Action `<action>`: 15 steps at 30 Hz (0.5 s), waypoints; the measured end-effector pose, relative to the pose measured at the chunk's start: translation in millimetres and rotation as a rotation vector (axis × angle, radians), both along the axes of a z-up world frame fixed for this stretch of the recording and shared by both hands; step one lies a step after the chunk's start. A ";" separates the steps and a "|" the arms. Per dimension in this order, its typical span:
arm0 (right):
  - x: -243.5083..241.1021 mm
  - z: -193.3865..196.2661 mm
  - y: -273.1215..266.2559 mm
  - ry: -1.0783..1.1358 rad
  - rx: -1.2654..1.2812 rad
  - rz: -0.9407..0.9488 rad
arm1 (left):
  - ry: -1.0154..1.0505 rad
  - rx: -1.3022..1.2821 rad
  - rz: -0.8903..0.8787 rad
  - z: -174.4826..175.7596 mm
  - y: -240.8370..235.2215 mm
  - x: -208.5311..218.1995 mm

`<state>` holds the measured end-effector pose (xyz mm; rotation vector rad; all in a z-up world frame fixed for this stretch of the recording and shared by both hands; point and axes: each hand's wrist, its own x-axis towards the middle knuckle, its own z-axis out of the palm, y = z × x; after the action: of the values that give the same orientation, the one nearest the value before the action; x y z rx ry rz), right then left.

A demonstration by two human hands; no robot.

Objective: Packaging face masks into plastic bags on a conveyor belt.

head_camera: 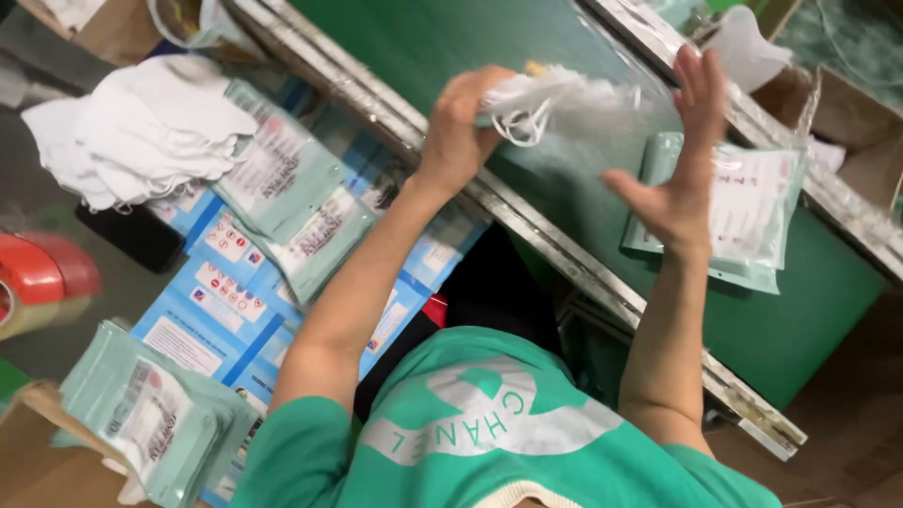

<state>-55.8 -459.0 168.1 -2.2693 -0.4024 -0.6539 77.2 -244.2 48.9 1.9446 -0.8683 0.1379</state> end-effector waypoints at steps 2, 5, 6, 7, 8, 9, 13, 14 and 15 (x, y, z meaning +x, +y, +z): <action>-6.3 -29.0 -4.0 -0.054 -0.024 -0.065 | 0.018 0.009 -0.063 0.6 -7.3 -11.3; -11.0 -68.0 -12.4 0.219 0.020 -0.059 | 0.032 0.057 -0.243 11.4 -28.5 -30.4; -10.1 -64.5 -7.8 0.332 0.287 -0.080 | 0.134 0.074 -0.250 17.4 -35.4 -32.8; -7.8 -60.6 -1.4 0.445 0.554 -0.086 | 0.240 0.091 -0.251 23.0 -39.6 -35.3; -0.8 -67.2 -5.3 0.427 0.563 -0.097 | 0.226 0.100 -0.266 19.4 -44.4 -28.9; -2.1 -75.6 -7.2 0.327 0.398 -0.085 | 0.261 0.091 -0.271 11.8 -45.9 -33.4; -8.8 -83.0 -18.9 0.212 0.294 -0.142 | 0.117 0.013 -0.205 12.4 -40.1 -47.2; -3.0 -84.3 -17.2 0.195 0.286 -0.143 | 0.101 0.005 -0.208 -3.5 -44.2 -37.1; -2.2 -86.7 -14.8 0.118 0.257 -0.080 | 0.013 0.033 -0.172 -21.5 -47.7 -32.2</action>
<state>-58.0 -473.7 81.4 -2.0738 -0.1603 -0.5730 45.0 -291.9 27.4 1.8890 -1.0304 0.0097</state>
